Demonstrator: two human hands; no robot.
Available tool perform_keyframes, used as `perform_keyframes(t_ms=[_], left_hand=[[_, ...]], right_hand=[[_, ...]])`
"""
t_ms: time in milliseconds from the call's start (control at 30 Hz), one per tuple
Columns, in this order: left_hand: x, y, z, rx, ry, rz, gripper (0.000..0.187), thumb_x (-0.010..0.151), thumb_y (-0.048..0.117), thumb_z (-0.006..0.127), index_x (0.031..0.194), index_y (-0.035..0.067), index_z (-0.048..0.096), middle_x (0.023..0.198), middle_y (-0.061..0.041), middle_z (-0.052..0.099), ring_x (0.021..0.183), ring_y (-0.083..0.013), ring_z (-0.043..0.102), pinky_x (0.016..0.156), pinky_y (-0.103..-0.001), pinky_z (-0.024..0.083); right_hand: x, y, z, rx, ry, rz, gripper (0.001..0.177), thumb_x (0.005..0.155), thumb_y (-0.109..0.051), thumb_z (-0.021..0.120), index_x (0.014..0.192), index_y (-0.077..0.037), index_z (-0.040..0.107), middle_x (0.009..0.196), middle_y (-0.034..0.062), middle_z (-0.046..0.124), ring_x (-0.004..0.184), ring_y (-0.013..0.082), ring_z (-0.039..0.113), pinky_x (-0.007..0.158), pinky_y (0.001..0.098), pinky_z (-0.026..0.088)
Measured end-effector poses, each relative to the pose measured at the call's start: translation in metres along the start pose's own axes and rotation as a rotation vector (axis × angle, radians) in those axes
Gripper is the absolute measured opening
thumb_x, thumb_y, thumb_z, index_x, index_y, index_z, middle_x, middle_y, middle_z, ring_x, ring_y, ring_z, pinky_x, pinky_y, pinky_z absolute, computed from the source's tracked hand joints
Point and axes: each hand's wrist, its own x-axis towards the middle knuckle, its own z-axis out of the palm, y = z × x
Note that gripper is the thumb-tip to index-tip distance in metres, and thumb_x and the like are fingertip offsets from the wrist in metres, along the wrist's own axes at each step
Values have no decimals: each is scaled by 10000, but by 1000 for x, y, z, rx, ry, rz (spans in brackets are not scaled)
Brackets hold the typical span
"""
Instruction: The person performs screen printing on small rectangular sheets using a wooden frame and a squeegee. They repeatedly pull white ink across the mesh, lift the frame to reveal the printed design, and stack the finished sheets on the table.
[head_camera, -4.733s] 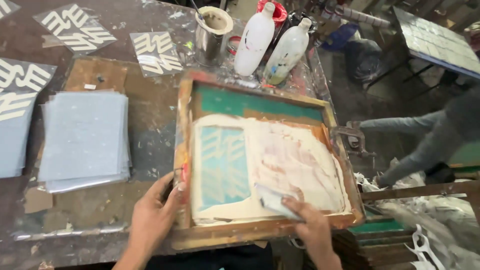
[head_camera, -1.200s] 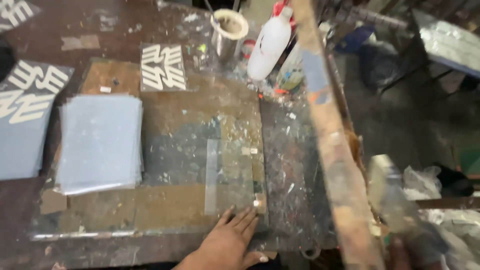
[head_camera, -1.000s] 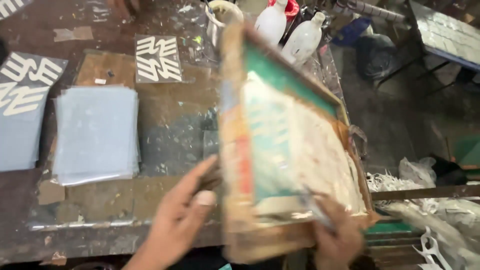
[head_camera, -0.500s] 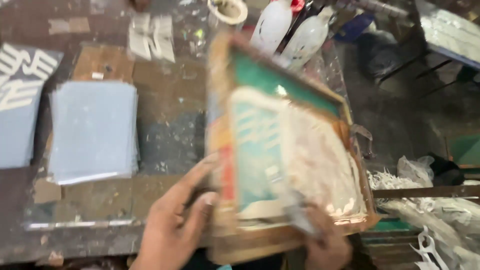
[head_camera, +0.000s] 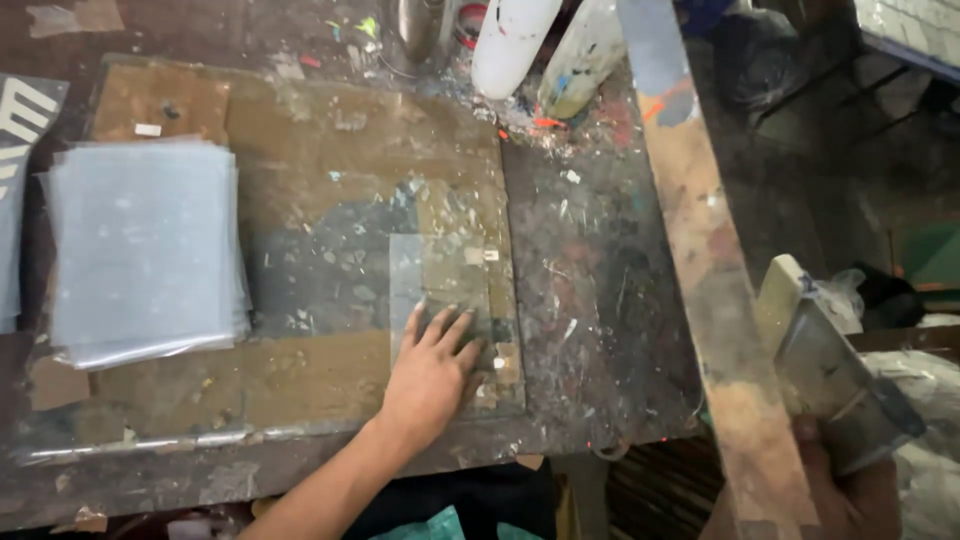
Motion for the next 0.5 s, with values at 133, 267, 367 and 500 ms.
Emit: perform_keyframes(t_ms=[133,267,367,500], left_hand=[[2,1,-4,35,-28,-4,481,810,324,735,1221,82,672,1432,-158,544,1379,-352,415,1170,-620,198],[5,2,-5,17,-21,-6,531,818,346,729,1259,61,647,1427,-142,547,1384,-332,418,1176,-610,195],[7,-12,6,43,-19,8,570,834,372,694,1294,42,623,1435,-134,540,1383,-319,421,1176,-606,188],[27,-75,-4,134,12,59,541,932,381,564,1356,48,612,1432,-156,557,1328,-321,474,1123,-583,276]], right_hand=[[-8,-10,23,104,93,-142,359,1021,-33,633,1368,54,603,1196,143,697,1055,151,640,946,299,498],[-27,-21,54,210,357,-214,224,1051,-15,676,1255,80,669,1106,124,721,968,111,650,937,256,523],[-26,-21,56,182,493,-189,142,1050,34,726,1178,79,682,1011,99,723,854,99,642,819,243,535],[-15,8,56,158,395,-283,94,1044,24,701,1116,79,673,951,115,714,809,98,623,788,230,510]])
